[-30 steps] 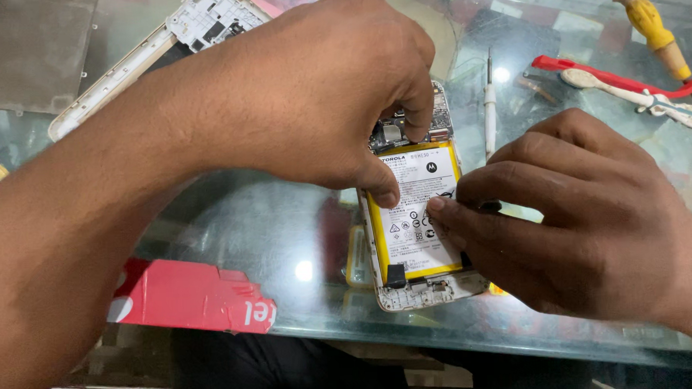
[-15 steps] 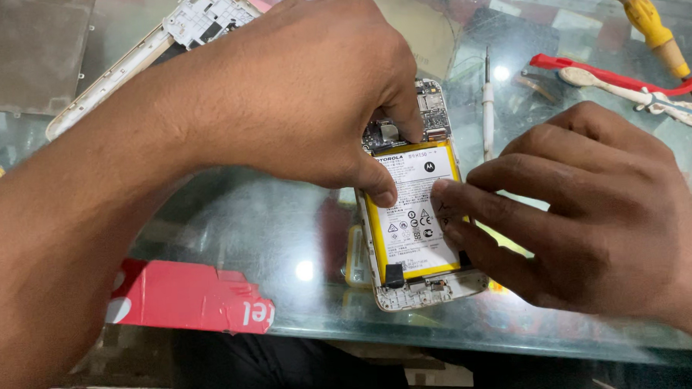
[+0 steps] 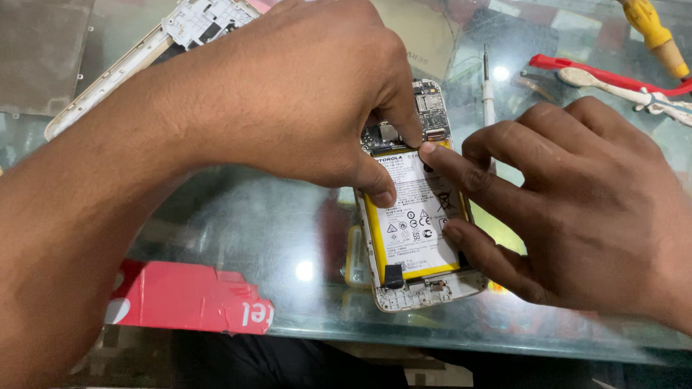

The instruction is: The person removes a battery from a disassembled smartphone using a prying tool, then installs a new Motorola battery into the same device. They align the battery, connect the ribbon cable to the motherboard, and reposition the motherboard over the battery.

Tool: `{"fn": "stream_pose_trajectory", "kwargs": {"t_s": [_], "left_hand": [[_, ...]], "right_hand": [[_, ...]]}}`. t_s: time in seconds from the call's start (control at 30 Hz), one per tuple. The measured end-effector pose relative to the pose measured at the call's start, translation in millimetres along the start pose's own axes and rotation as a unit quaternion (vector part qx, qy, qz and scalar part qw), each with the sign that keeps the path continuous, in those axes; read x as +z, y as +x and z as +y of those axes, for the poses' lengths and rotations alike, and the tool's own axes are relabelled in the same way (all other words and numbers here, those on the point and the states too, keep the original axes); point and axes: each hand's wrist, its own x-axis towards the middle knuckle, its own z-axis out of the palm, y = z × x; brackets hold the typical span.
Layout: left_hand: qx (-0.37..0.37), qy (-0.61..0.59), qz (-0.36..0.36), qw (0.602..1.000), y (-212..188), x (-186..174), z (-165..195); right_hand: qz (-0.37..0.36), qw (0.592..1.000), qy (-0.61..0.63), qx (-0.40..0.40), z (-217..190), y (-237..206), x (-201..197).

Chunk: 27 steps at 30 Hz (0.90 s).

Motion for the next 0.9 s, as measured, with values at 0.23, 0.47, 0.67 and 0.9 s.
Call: {"fn": "stream_pose_trajectory", "kwargs": {"t_s": [0.23,0.47,0.67,0.9], "left_hand": [[0.016,-0.003,0.032,0.999,-1.2,2.6,-2.8],[0.008,0.011,0.035,0.999,-0.2,4.0,-3.3],[0.011,0.020,0.039,0.999,0.1,3.2,-0.8],[-0.019,0.022,0.015,0.999,0.9,2.6,-0.3]], "right_hand": [[0.000,1.000,0.011,-0.006,1.1,-0.4,0.8],[0.007,1.000,0.012,-0.012,1.3,-0.1,0.7],[0.009,1.000,0.017,-0.017,2.3,-0.6,1.1],[0.004,1.000,0.018,-0.012,3.2,-0.2,2.2]]}}
